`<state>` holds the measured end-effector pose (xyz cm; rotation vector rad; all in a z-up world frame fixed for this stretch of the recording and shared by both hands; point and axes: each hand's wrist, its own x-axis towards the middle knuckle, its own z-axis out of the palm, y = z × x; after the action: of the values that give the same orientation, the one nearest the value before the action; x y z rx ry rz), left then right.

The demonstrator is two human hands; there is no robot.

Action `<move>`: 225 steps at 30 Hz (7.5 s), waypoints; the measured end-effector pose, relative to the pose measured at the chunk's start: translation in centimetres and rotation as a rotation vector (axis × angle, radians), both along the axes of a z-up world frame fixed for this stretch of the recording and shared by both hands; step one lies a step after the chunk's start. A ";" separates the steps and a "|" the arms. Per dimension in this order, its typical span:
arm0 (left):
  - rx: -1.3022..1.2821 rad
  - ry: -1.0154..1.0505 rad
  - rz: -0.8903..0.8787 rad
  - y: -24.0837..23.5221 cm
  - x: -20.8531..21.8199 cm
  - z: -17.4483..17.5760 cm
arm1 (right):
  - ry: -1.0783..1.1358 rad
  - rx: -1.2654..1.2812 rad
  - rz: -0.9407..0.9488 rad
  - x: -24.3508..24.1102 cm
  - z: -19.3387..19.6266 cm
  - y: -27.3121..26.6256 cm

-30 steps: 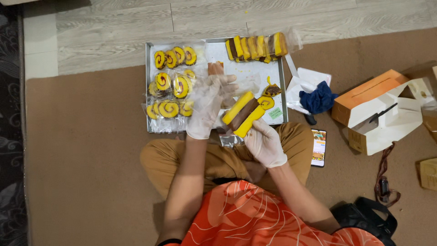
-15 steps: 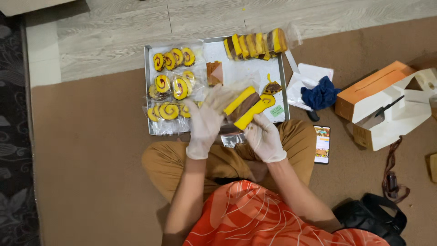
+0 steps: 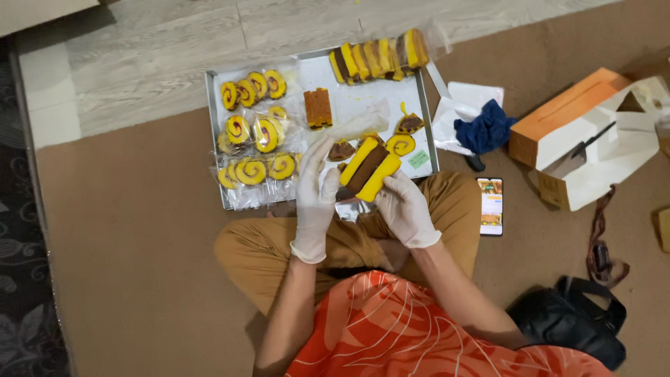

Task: The person sits on the floor and packs sliced yellow and brown cakes into clear plastic bags. They handle each cake slice, place it into a bag, and arrange the sealed bags on a metal tray.

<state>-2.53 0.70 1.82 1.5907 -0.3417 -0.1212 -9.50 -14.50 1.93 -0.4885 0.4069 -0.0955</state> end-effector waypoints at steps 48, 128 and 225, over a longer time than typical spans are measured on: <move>0.197 0.436 0.038 -5.5 4.8 -12.2 | 0.531 -1.354 -0.210 2.9 -16.0 -22.1; -0.181 0.884 0.341 -1.4 3.5 -12.3 | 0.033 -1.171 -0.043 2.9 1.2 -5.9; 0.578 0.400 -0.279 -1.3 2.8 -11.6 | 0.067 -1.507 0.485 2.0 -2.0 -2.0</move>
<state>0.24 -0.63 -9.79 2.0236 -0.2202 -0.8015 -7.46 -16.54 -0.05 -2.0635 0.2041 0.1095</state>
